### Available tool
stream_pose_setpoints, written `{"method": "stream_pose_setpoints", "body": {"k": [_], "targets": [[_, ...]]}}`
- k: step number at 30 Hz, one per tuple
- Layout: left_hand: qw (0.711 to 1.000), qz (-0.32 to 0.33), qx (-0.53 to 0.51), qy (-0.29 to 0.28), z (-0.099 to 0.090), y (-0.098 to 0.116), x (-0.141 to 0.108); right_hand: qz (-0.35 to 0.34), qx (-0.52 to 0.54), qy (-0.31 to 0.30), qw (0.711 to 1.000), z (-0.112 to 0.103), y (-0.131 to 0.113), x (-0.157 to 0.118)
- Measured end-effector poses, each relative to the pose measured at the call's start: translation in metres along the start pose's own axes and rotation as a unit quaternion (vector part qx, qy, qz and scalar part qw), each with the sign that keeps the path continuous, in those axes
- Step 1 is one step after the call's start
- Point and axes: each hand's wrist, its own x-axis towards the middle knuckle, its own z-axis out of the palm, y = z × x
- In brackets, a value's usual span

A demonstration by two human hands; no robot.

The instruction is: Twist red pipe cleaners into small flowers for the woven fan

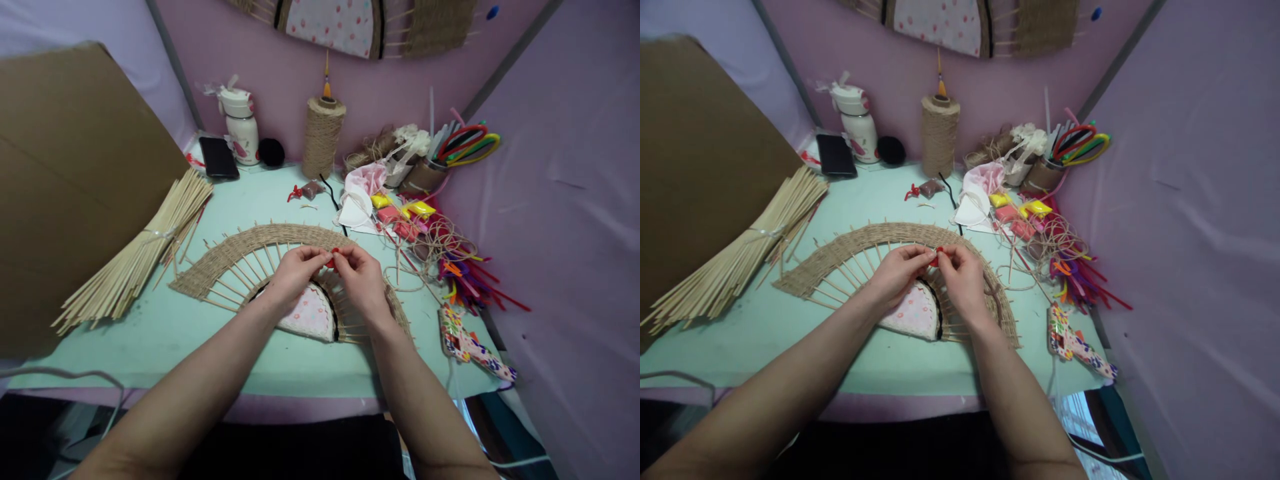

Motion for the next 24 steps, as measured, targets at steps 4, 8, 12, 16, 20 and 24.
{"method": "stream_pose_setpoints", "body": {"k": [4, 8, 12, 16, 20, 24], "targets": [[0.999, -0.026, -0.035, 0.012, -0.002, 0.001, 0.001, -0.029, -0.031, -0.013, 0.999, 0.000, -0.002, -0.002], [0.998, -0.039, -0.052, -0.006, -0.004, 0.000, 0.002, -0.050, -0.049, -0.022, 0.997, 0.000, -0.003, -0.004], [1.000, -0.016, -0.006, -0.002, -0.006, -0.004, 0.004, -0.053, -0.046, -0.023, 0.997, 0.002, -0.004, -0.006], [0.997, 0.031, 0.059, 0.038, -0.007, -0.009, 0.007, -0.008, 0.020, -0.014, 1.000, 0.004, -0.003, -0.003], [0.996, 0.037, 0.035, 0.069, -0.002, -0.006, 0.006, 0.036, 0.082, 0.027, 0.996, 0.003, -0.003, 0.002], [0.992, 0.063, 0.079, 0.078, 0.002, -0.004, 0.002, 0.036, 0.095, 0.007, 0.995, 0.004, -0.006, 0.001]]}}
